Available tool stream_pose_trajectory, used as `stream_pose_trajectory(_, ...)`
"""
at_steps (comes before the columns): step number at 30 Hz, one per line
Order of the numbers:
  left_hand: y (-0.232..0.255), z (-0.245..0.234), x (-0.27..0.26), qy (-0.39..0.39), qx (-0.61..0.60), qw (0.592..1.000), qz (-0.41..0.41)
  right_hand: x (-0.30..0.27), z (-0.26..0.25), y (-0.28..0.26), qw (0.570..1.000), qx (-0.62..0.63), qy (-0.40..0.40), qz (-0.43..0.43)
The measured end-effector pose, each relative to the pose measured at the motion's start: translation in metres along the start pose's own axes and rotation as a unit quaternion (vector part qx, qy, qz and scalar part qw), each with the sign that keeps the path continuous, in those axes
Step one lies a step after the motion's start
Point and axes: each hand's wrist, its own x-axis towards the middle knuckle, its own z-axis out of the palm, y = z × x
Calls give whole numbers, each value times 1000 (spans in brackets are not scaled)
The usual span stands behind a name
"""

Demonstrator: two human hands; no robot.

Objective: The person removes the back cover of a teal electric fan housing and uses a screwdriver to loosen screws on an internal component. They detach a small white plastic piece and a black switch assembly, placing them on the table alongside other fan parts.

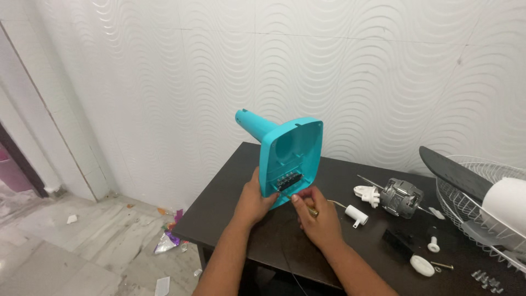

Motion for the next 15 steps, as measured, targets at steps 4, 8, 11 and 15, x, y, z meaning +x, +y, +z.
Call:
stream_pose_trajectory(4, 4, -2, -2, -3, -14, 1000, -8, 3, -1, 3, 997, 3, -1, -73)
stream_pose_trajectory(8, 7, -2, -2, -5, 1, 999, -31, -1, -2, 3, 964, 50, -7, -262)
stream_pose_trajectory(11, 8, -1, -2, 5, -8, 1000, -16, 0, 0, 5, 965, 63, -19, -252)
stream_pose_trajectory(15, 10, -1, -2, -1, -8, 999, -36, 7, 3, 10, 995, 55, -48, 64)
